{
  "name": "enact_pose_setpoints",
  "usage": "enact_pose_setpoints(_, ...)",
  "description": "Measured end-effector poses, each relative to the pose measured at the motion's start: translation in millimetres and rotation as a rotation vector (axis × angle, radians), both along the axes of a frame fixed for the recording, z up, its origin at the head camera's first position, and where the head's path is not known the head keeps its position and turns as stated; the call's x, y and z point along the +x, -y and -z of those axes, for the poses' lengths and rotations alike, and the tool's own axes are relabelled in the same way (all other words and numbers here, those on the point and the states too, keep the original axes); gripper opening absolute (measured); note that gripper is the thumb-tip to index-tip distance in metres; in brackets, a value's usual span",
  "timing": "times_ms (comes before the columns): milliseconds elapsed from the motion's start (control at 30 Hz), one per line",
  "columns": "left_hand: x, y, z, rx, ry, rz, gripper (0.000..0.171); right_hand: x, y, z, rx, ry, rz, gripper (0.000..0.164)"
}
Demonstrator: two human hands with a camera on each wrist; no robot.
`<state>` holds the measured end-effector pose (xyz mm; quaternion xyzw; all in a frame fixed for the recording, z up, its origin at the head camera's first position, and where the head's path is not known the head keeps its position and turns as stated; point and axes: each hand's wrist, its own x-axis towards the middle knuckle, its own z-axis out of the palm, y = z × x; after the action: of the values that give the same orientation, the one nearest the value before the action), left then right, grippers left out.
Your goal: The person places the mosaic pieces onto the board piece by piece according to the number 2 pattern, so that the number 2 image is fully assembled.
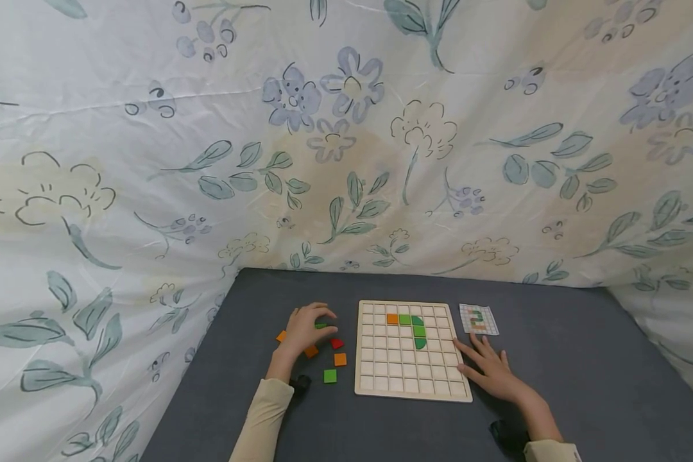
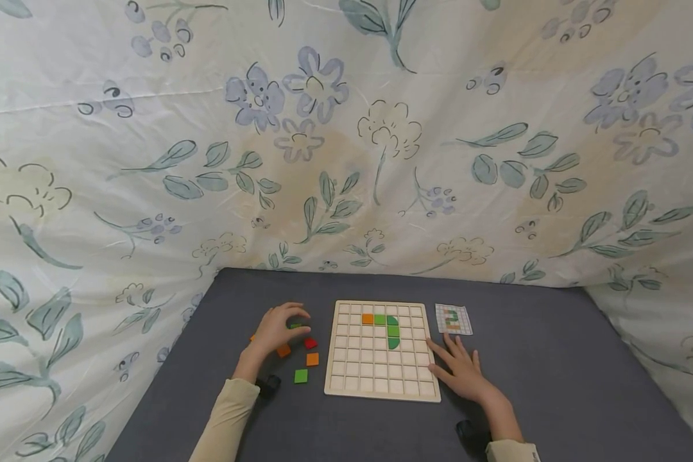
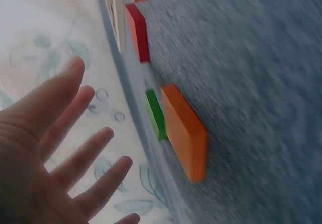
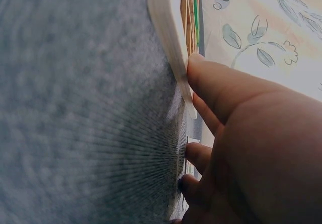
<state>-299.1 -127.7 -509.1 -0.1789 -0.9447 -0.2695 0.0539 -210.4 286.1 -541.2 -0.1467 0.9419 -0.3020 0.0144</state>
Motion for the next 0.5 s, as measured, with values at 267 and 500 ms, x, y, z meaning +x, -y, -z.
enact_pose_setpoints(267, 1.4, 15.3, 6.0, 0.024, 0.015, -0.034, 0.026, 0.3, 0.2, -0.9, -0.007, 0.002, -0.004, 0.056)
enact_pose_setpoints(500, 2.4, 24.0, 8.4, 0.024, 0.044, -0.068, 0.028, 0.2, -0.9, -0.2, -0.015, 0.01, -0.01, 0.055)
